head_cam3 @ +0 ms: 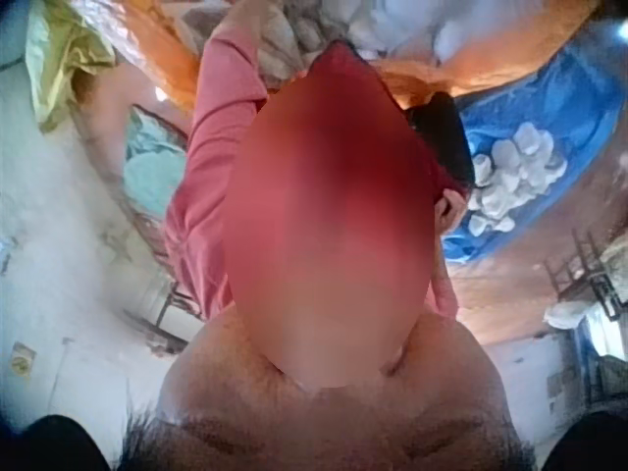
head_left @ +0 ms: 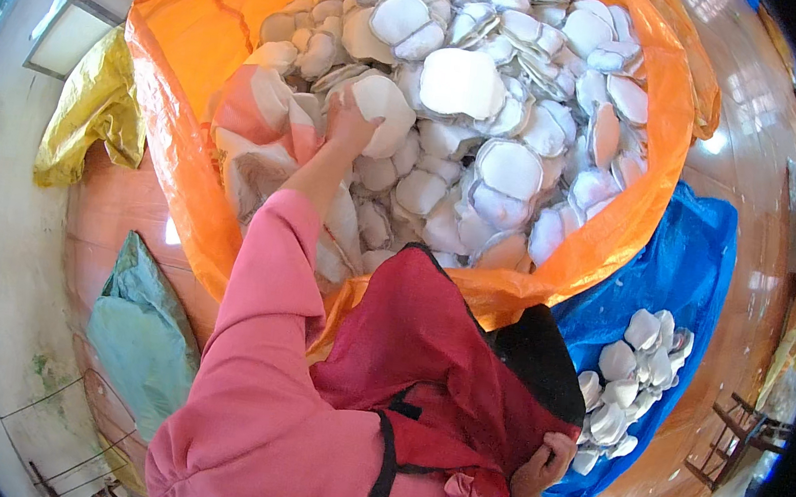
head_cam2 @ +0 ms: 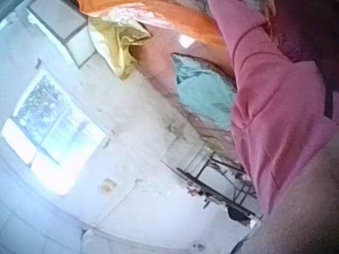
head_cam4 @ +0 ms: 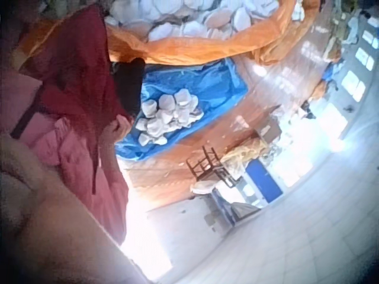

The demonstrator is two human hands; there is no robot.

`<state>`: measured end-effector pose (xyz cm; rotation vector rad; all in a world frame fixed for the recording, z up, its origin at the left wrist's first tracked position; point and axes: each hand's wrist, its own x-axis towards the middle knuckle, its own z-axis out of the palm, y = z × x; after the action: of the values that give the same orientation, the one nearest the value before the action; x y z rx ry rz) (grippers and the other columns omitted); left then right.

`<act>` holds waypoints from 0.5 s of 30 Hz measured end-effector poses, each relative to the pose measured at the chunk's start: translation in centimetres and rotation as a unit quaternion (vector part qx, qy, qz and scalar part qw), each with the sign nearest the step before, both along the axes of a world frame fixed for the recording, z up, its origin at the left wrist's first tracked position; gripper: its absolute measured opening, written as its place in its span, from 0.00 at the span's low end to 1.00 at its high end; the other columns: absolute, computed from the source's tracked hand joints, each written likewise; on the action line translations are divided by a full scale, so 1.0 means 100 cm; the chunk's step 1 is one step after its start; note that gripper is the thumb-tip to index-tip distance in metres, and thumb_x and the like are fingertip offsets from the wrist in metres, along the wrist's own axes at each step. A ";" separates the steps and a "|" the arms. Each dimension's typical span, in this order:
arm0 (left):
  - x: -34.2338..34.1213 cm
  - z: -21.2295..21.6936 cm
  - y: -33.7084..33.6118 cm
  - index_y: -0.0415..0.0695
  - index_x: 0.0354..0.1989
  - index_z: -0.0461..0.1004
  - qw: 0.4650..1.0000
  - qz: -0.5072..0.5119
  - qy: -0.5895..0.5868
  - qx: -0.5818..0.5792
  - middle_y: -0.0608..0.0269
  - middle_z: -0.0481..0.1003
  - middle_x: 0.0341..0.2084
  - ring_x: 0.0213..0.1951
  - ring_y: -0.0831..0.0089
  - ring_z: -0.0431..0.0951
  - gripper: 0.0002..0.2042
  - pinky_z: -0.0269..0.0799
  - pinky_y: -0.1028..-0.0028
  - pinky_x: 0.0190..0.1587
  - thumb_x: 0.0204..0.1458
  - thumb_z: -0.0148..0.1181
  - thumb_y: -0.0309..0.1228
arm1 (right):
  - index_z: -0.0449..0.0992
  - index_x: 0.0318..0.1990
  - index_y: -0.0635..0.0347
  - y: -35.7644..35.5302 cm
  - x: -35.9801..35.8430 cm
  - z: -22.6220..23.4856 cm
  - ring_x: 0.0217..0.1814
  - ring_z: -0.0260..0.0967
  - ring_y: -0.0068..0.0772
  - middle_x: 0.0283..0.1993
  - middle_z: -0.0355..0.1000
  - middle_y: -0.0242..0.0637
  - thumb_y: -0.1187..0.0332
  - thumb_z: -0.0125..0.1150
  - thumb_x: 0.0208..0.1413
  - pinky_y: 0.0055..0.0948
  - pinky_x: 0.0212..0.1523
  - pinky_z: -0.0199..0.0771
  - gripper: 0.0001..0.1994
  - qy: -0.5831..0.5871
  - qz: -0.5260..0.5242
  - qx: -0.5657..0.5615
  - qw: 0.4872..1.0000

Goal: The person sits on the floor and repeatedly stuffs white fabric pieces into a sock, then places the filled sock into a blue tarp. The person handles the sock and fabric pieces by hand throughout the process.

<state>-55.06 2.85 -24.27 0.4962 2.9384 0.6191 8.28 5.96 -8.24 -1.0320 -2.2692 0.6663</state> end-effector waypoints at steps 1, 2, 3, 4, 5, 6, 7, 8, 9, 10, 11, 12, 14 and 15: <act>-0.013 -0.007 0.002 0.44 0.67 0.52 0.997 0.050 -0.045 0.046 0.42 0.58 0.63 0.64 0.48 0.58 0.44 0.58 0.59 0.64 0.43 0.69 0.44 | 0.70 0.33 0.62 0.001 0.000 0.001 0.37 0.66 0.41 0.34 0.69 0.41 0.82 0.49 0.53 0.36 0.43 0.67 0.05 -0.002 -0.002 -0.001 1.000; -0.023 -0.014 -0.001 0.44 0.66 0.54 0.994 0.066 -0.066 0.052 0.43 0.62 0.60 0.61 0.49 0.62 0.43 0.61 0.60 0.62 0.42 0.70 0.43 | 0.70 0.34 0.62 0.001 -0.002 0.004 0.38 0.66 0.41 0.34 0.69 0.41 0.82 0.49 0.54 0.35 0.43 0.67 0.05 -0.012 0.003 0.002 1.000; -0.028 -0.017 -0.005 0.43 0.65 0.56 0.991 0.080 -0.090 0.056 0.45 0.66 0.57 0.59 0.51 0.66 0.42 0.64 0.60 0.59 0.42 0.71 0.42 | 0.70 0.34 0.62 0.000 -0.003 0.005 0.38 0.66 0.41 0.34 0.69 0.41 0.82 0.49 0.54 0.35 0.43 0.67 0.05 -0.011 -0.002 -0.003 1.000; -0.031 -0.021 -0.007 0.43 0.64 0.58 0.987 0.094 -0.113 0.060 0.46 0.69 0.54 0.56 0.52 0.70 0.41 0.68 0.61 0.57 0.41 0.72 0.41 | 0.70 0.34 0.62 -0.001 -0.004 0.006 0.38 0.66 0.40 0.34 0.69 0.41 0.82 0.49 0.55 0.35 0.43 0.67 0.05 -0.010 -0.006 -0.008 1.000; -0.029 -0.027 -0.009 0.43 0.62 0.61 0.981 0.076 -0.157 0.088 0.48 0.72 0.51 0.53 0.54 0.73 0.39 0.69 0.62 0.55 0.41 0.72 0.39 | 0.70 0.33 0.62 0.000 -0.004 0.005 0.38 0.66 0.40 0.34 0.69 0.41 0.82 0.49 0.55 0.35 0.43 0.67 0.05 -0.008 -0.010 -0.013 1.000; -0.015 -0.030 -0.009 0.42 0.60 0.63 0.971 0.052 -0.202 0.114 0.51 0.74 0.49 0.50 0.57 0.75 0.36 0.71 0.63 0.53 0.41 0.72 0.36 | 0.69 0.33 0.62 -0.001 -0.005 0.005 0.38 0.66 0.40 0.34 0.69 0.41 0.82 0.49 0.55 0.35 0.43 0.67 0.05 -0.010 -0.011 -0.011 1.000; -0.001 -0.032 -0.013 0.42 0.58 0.66 0.958 0.032 -0.246 0.141 0.53 0.76 0.46 0.48 0.59 0.77 0.33 0.72 0.64 0.50 0.41 0.72 0.34 | 0.69 0.33 0.62 -0.001 -0.006 0.004 0.38 0.66 0.40 0.34 0.69 0.41 0.82 0.49 0.55 0.35 0.43 0.67 0.05 -0.011 -0.009 -0.009 1.000; 0.016 -0.034 -0.016 0.41 0.57 0.67 0.932 0.063 -0.300 0.193 0.55 0.76 0.45 0.47 0.62 0.77 0.31 0.72 0.66 0.50 0.41 0.72 0.32 | 0.69 0.33 0.61 -0.001 -0.006 0.004 0.38 0.66 0.40 0.34 0.69 0.41 0.82 0.49 0.55 0.35 0.43 0.67 0.05 -0.012 -0.007 -0.007 1.000; 0.037 -0.033 -0.018 0.41 0.55 0.69 0.900 0.092 -0.351 0.243 0.56 0.77 0.44 0.45 0.64 0.77 0.29 0.72 0.67 0.49 0.42 0.71 0.30 | 0.69 0.33 0.61 -0.003 -0.005 0.004 0.38 0.66 0.40 0.34 0.69 0.41 0.82 0.49 0.55 0.35 0.43 0.67 0.05 -0.012 -0.008 -0.012 1.000; 0.052 -0.032 -0.021 0.40 0.54 0.70 0.860 0.121 -0.398 0.295 0.58 0.77 0.43 0.44 0.67 0.77 0.27 0.73 0.68 0.48 0.42 0.71 0.28 | 0.69 0.33 0.61 -0.002 -0.004 0.004 0.38 0.66 0.40 0.35 0.69 0.41 0.82 0.49 0.55 0.35 0.43 0.67 0.05 -0.012 -0.007 -0.014 1.000; 0.064 -0.030 -0.027 0.40 0.54 0.70 0.852 0.124 -0.391 0.325 0.59 0.77 0.43 0.44 0.68 0.77 0.27 0.72 0.69 0.48 0.43 0.70 0.26 | 0.69 0.33 0.61 -0.002 -0.003 0.003 0.38 0.66 0.40 0.35 0.69 0.41 0.82 0.49 0.55 0.35 0.43 0.67 0.05 -0.011 -0.006 -0.016 1.000; 0.074 -0.029 -0.035 0.40 0.54 0.70 0.844 0.127 -0.381 0.355 0.60 0.77 0.43 0.44 0.69 0.77 0.26 0.72 0.70 0.48 0.43 0.69 0.25 | 0.70 0.33 0.60 -0.003 -0.001 0.001 0.37 0.67 0.41 0.33 0.72 0.40 0.80 0.51 0.52 0.38 0.45 0.66 0.04 0.010 -0.024 -0.024 0.999; 0.091 -0.029 -0.053 0.39 0.55 0.68 0.838 0.095 -0.350 0.408 0.58 0.77 0.43 0.42 0.68 0.78 0.26 0.75 0.69 0.44 0.45 0.67 0.23 | 0.71 0.32 0.61 -0.003 -0.005 0.004 0.37 0.67 0.42 0.33 0.72 0.40 0.80 0.51 0.52 0.38 0.44 0.67 0.04 0.016 -0.030 -0.018 0.999; 0.102 -0.018 -0.059 0.39 0.55 0.68 0.834 0.085 -0.349 0.419 0.59 0.77 0.43 0.42 0.69 0.78 0.26 0.75 0.70 0.45 0.45 0.67 0.22 | 0.71 0.32 0.61 -0.004 -0.008 0.005 0.37 0.67 0.42 0.33 0.72 0.40 0.80 0.51 0.51 0.38 0.44 0.67 0.04 0.020 -0.035 -0.015 0.999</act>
<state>-44.91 -3.00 -26.09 0.0081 1.9079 1.6896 7.49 5.54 -7.71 -1.0977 -2.1839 0.6866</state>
